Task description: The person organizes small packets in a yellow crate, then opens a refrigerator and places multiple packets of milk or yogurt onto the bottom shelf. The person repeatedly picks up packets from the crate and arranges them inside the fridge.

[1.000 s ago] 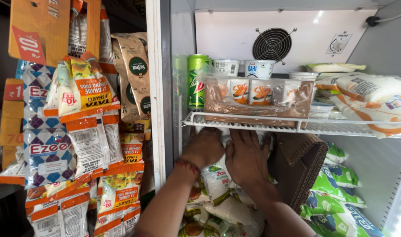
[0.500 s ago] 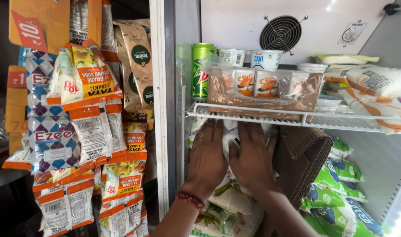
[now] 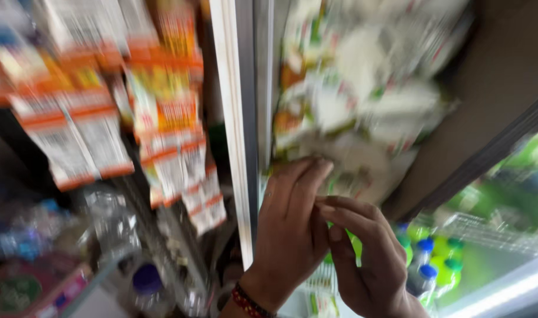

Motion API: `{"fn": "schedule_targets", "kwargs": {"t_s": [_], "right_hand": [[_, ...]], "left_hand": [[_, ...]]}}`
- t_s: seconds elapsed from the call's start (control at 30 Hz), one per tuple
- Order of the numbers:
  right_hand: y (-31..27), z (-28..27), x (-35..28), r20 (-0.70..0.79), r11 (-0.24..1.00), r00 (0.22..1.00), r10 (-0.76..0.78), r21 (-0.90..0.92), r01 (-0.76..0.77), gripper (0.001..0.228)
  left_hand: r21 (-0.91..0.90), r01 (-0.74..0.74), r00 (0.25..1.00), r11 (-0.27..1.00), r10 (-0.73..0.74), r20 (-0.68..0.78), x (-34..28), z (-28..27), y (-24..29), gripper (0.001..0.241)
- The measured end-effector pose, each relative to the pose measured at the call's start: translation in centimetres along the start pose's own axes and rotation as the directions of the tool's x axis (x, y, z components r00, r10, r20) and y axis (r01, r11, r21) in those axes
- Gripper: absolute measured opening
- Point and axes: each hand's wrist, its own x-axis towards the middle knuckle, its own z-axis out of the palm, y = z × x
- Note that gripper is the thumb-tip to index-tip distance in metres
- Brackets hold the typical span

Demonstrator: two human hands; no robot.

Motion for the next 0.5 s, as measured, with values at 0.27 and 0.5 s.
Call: {"fn": "schedule_targets", "kwargs": {"t_s": [0.27, 0.5], "right_hand": [[6.1, 2.6, -22.9, 0.423, 0.858, 0.836, 0.35, 0.213, -0.468, 0.024], [16.5, 9.4, -43.2, 0.513, 0.588, 0.303, 0.803, -0.597, -0.546, 0.067]], "left_hand": [[-0.09, 0.249, 0.964, 0.964, -0.237, 0.124, -24.7, 3.1, -3.6, 0.024], [0.105, 0.642, 0.737, 0.76, -0.649, 0.191, -40.7, 7.4, -8.5, 0.042]]}}
